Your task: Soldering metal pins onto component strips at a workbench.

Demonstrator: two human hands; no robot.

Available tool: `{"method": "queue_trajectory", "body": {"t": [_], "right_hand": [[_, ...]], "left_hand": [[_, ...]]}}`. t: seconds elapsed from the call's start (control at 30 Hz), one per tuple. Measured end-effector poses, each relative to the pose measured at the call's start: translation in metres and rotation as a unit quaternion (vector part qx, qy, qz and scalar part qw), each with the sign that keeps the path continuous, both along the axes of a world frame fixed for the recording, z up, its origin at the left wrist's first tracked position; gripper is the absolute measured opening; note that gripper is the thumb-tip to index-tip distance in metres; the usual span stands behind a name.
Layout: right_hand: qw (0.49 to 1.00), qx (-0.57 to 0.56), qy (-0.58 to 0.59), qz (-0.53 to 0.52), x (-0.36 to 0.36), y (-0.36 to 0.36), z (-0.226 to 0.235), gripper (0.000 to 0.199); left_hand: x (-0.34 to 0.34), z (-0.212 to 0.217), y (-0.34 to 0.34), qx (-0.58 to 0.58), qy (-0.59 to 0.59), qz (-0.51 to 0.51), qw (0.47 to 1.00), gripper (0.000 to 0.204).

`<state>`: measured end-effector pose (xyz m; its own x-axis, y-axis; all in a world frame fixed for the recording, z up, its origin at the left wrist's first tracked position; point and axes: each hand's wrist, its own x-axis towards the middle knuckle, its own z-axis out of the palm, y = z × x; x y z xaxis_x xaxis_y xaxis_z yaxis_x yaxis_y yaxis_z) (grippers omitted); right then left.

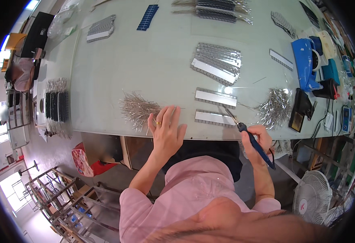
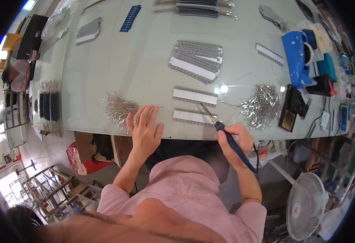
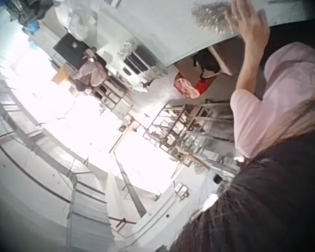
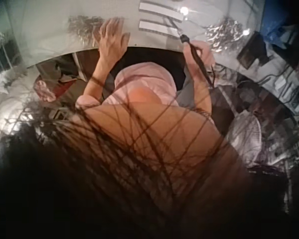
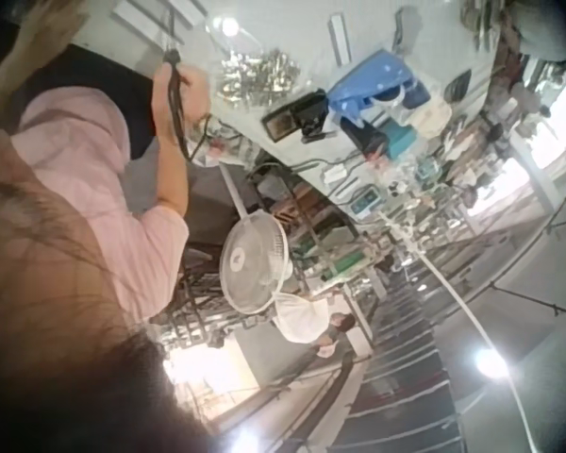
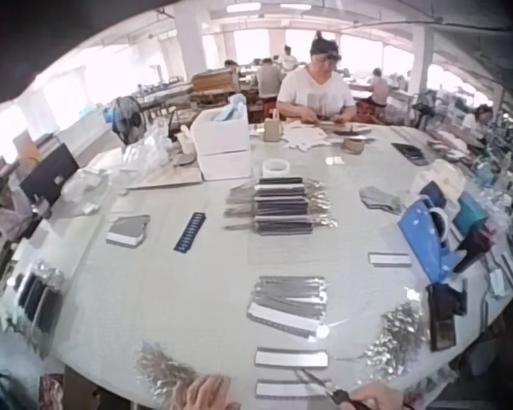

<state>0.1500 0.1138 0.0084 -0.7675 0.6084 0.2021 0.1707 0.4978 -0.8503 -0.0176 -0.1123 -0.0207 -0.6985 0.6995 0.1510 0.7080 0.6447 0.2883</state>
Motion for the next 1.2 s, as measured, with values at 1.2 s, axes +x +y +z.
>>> {"method": "queue_trajectory", "body": {"t": [1.2], "right_hand": [[0.99,-0.027,-0.008,0.141,-0.046,-0.037,0.004,0.02]], "left_hand": [[-0.029,0.002,-0.014,0.009,0.052,0.104,0.993,0.053]]}}
